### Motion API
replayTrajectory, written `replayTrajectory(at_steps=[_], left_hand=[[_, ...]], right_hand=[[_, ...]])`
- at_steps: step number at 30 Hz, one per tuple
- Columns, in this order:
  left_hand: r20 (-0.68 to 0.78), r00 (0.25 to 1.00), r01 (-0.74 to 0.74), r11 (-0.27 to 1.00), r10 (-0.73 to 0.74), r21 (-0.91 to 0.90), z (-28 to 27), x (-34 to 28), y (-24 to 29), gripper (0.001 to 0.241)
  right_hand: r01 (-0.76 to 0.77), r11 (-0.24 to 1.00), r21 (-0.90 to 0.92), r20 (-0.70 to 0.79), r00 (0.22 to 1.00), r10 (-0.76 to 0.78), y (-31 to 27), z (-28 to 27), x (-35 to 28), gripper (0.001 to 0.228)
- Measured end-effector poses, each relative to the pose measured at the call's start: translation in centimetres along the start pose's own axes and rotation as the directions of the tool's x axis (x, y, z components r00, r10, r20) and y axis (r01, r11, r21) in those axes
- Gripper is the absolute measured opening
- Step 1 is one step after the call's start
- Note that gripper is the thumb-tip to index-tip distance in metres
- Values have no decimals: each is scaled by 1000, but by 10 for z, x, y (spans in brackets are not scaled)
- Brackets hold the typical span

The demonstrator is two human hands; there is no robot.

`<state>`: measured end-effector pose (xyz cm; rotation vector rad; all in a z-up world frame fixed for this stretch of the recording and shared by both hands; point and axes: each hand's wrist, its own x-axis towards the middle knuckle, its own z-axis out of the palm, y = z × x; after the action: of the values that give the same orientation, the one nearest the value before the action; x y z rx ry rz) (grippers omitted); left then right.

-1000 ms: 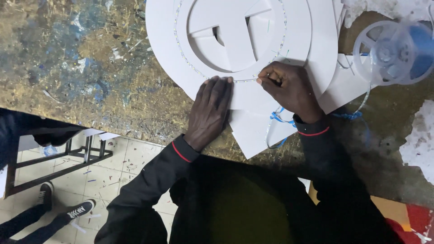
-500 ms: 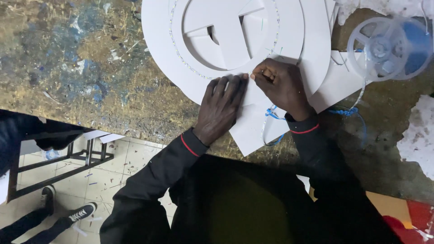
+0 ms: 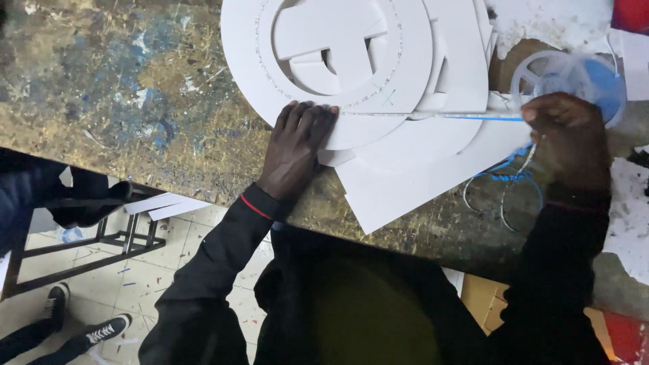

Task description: Applying an adhesive LED strip to a circular sign base component by peeling the backing and pressing it into place.

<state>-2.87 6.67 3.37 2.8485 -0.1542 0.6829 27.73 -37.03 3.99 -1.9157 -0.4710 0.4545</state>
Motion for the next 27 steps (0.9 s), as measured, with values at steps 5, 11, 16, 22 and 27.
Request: replayTrajectory(at_steps=[5,11,16,22,27], left_hand=[[-36,999,37,999,-37,14,10,1,9,79],[-65,994,83,992,-89,-100,33,-7,10,79],[-86,990,100,990,-108,-97,45,-12,12,79],[-91,986,128,987,-137,-93,55,-16,11,81],[-74,988,125,984,-135,-128,51,-18,1,74]], right_hand=[[459,651,-605,-150,737,-659,21,4,4,24],[673,691,-264,116,733,-670,-101,202,-14,18],[606,635,-479,174,775,-608,-100,241,-1,19],[523,639,-563,205,838,-505,-101,243,1,3],[487,663,-569,204,864,-460,-112,219,-5,15]])
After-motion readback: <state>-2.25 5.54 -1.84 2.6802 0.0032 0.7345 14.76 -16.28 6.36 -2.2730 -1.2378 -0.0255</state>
